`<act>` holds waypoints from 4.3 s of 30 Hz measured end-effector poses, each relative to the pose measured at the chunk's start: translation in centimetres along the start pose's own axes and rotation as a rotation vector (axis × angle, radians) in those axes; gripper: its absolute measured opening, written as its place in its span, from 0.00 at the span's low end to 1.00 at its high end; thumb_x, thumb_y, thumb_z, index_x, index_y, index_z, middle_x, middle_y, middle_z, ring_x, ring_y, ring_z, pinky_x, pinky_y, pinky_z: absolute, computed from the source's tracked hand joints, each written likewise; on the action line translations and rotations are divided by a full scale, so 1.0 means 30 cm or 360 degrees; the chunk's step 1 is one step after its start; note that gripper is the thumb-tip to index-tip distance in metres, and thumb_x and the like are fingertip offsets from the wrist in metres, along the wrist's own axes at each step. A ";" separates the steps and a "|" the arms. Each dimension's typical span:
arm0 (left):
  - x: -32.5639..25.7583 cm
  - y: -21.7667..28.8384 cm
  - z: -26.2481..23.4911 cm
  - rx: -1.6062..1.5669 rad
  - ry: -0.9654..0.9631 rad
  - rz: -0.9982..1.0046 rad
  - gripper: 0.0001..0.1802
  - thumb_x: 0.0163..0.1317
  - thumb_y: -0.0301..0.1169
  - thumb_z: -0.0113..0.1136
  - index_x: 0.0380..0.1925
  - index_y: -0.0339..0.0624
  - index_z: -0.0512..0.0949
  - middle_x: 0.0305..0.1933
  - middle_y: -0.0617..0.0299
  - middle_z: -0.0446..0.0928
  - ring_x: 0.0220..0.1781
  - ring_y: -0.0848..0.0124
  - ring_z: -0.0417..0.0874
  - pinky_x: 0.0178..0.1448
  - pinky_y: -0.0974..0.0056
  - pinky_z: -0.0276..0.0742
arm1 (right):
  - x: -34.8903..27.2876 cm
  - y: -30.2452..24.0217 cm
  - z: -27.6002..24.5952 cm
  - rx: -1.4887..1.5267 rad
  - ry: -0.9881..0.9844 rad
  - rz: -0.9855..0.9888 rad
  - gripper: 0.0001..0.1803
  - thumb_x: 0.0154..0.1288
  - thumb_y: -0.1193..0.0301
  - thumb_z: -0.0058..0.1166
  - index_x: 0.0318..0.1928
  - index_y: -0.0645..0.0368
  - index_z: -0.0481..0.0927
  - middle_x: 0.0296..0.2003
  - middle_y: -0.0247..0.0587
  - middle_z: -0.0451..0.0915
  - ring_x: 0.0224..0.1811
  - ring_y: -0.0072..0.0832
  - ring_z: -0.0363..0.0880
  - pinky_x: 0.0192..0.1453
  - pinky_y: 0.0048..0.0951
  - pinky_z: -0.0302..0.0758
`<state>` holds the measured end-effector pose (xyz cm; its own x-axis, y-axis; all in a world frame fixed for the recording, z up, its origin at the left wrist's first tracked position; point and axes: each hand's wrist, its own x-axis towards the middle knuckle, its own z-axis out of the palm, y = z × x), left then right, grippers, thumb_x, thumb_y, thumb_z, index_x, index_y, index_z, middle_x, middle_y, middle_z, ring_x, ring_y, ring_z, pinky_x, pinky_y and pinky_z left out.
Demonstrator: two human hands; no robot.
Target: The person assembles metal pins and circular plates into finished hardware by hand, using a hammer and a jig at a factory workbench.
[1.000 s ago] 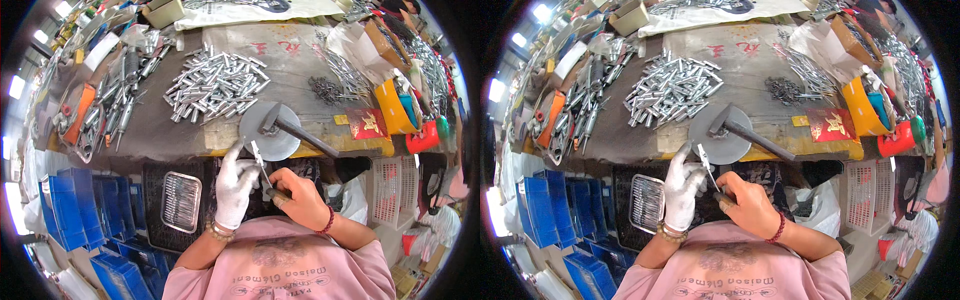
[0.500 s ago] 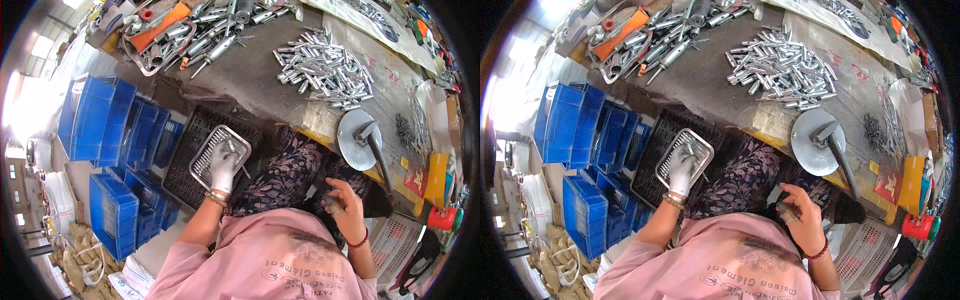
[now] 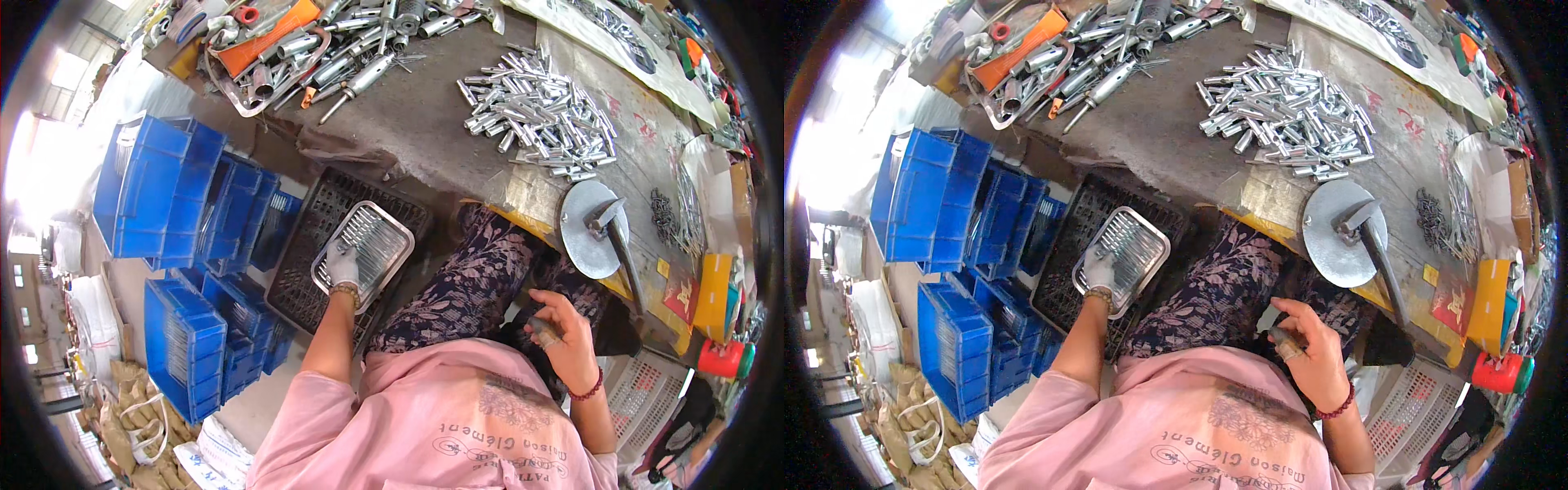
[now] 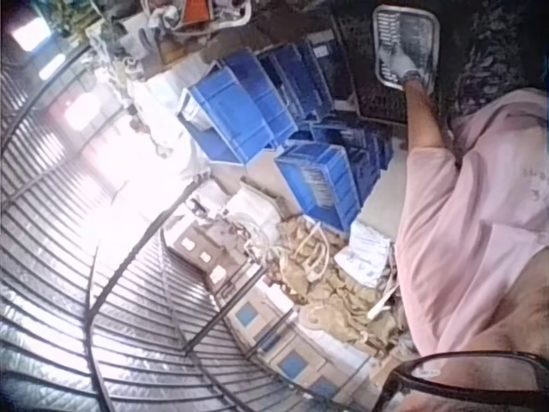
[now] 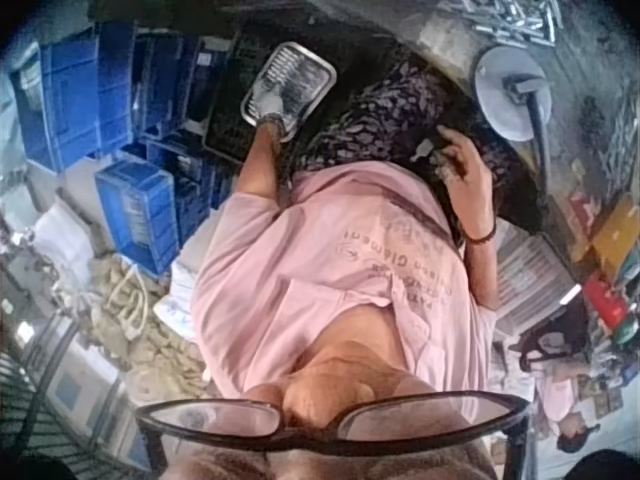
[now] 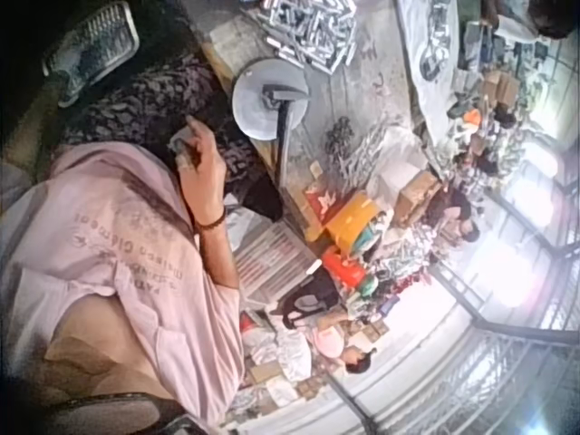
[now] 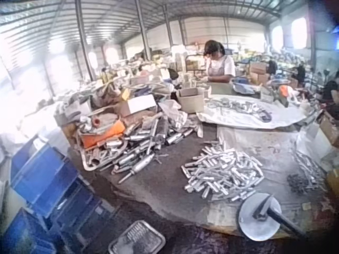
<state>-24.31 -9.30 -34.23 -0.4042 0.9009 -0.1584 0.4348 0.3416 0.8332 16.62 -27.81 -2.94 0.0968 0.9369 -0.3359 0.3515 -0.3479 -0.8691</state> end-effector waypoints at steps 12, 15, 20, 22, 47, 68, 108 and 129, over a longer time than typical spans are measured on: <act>-0.053 0.761 -0.120 -0.0144 0.0279 0.0848 0.12 0.78 0.29 0.64 0.53 0.31 0.83 0.47 0.57 0.87 0.44 0.71 0.83 0.44 0.67 0.81 | -0.016 -0.014 -0.025 -0.0057 0.0033 -0.0062 0.28 0.69 0.78 0.66 0.69 0.54 0.83 0.46 0.53 0.91 0.47 0.43 0.93 0.52 0.39 0.87; -0.243 1.116 -0.059 -0.0252 -0.0064 0.1424 0.09 0.72 0.24 0.67 0.50 0.36 0.85 0.47 0.58 0.86 0.45 0.68 0.85 0.50 0.63 0.82 | -0.014 -0.009 -0.018 -0.0008 -0.0005 -0.0238 0.27 0.67 0.79 0.66 0.67 0.55 0.83 0.47 0.53 0.90 0.48 0.47 0.92 0.53 0.42 0.87; -0.342 1.384 0.163 0.0378 -0.0458 0.2171 0.11 0.63 0.28 0.71 0.46 0.47 0.89 0.51 0.55 0.85 0.57 0.50 0.84 0.62 0.47 0.81 | -0.041 -0.022 -0.049 -0.0077 0.0075 -0.0331 0.25 0.68 0.77 0.66 0.66 0.56 0.84 0.46 0.51 0.90 0.49 0.48 0.91 0.55 0.44 0.87; -0.355 1.440 0.202 0.0576 -0.0522 0.2255 0.11 0.61 0.28 0.70 0.44 0.46 0.89 0.49 0.54 0.84 0.55 0.49 0.84 0.60 0.47 0.81 | -0.076 -0.028 -0.081 -0.0086 0.0107 -0.0340 0.24 0.68 0.76 0.66 0.65 0.56 0.84 0.48 0.52 0.90 0.50 0.48 0.91 0.55 0.44 0.87; -0.583 1.350 0.225 -0.0494 -0.1809 0.0709 0.12 0.79 0.20 0.57 0.59 0.32 0.78 0.50 0.54 0.87 0.48 0.69 0.92 0.51 0.65 0.90 | 0.086 0.168 -0.768 -0.1870 0.1226 -0.0122 0.08 0.59 0.74 0.68 0.41 0.56 0.86 0.45 0.42 0.81 0.55 0.43 0.85 0.55 0.46 0.86; -0.561 1.357 0.194 0.0277 -0.1162 0.1957 0.12 0.59 0.23 0.77 0.43 0.41 0.92 0.42 0.56 0.85 0.47 0.57 0.86 0.54 0.56 0.81 | 0.092 -0.053 -0.272 -0.0381 0.0822 -0.0610 0.11 0.60 0.78 0.70 0.44 0.60 0.84 0.41 0.40 0.85 0.41 0.39 0.90 0.46 0.38 0.84; -0.565 1.321 0.218 -0.0038 -0.1219 0.2025 0.10 0.54 0.22 0.80 0.36 0.40 0.89 0.38 0.56 0.83 0.45 0.54 0.85 0.51 0.54 0.80 | 0.146 0.010 -0.298 -0.1146 0.0945 -0.0986 0.04 0.60 0.74 0.63 0.36 0.51 0.87 0.38 0.34 0.79 0.46 0.35 0.82 0.54 0.39 0.75; -0.563 1.308 0.210 0.0005 -0.1173 0.2023 0.10 0.54 0.24 0.81 0.37 0.41 0.89 0.37 0.56 0.84 0.46 0.54 0.85 0.52 0.53 0.81 | 0.237 0.087 -0.611 -0.1685 0.1183 -0.0578 0.07 0.57 0.73 0.68 0.38 0.52 0.89 0.43 0.36 0.80 0.53 0.39 0.82 0.59 0.42 0.80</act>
<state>4.64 -9.43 -2.21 0.7358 0.5190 0.4350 0.1783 -0.7682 0.6149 35.30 -21.43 -0.94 0.2055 0.8837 0.4206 0.9780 -0.2007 -0.0562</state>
